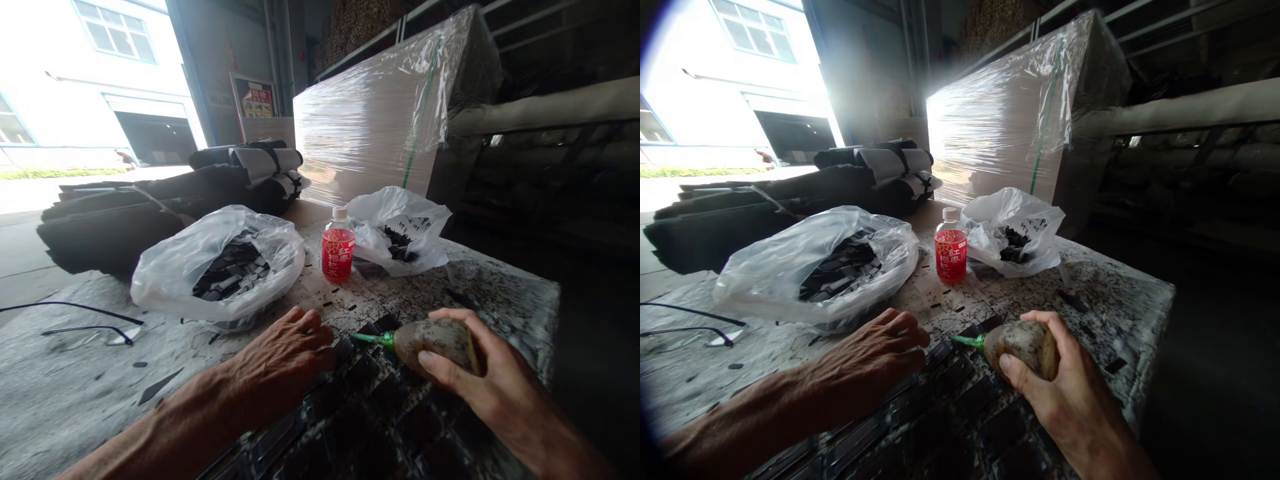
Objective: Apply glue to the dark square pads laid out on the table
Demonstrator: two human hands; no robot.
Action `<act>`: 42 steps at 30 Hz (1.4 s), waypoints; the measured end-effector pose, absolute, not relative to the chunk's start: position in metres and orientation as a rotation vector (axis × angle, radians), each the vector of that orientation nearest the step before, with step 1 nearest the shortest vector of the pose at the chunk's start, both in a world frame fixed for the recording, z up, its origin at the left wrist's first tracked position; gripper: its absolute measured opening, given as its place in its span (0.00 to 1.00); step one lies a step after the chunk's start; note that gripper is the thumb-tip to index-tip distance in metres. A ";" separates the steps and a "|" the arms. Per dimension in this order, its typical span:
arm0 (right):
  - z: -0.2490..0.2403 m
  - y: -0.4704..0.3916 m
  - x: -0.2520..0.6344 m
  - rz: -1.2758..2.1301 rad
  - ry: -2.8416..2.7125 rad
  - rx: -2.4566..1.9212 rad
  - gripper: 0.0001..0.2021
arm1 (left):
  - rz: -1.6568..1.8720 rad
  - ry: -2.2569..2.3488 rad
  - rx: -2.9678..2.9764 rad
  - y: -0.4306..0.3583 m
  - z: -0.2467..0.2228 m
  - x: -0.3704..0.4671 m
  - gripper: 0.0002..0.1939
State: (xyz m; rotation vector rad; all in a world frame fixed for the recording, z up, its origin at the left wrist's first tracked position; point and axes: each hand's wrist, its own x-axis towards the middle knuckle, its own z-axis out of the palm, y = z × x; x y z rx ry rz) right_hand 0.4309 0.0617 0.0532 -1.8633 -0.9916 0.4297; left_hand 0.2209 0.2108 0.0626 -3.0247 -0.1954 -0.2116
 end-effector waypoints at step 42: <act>0.046 0.056 0.450 0.366 -0.956 -1.885 0.20 | -0.103 -0.290 -3.056 0.227 0.057 0.249 0.14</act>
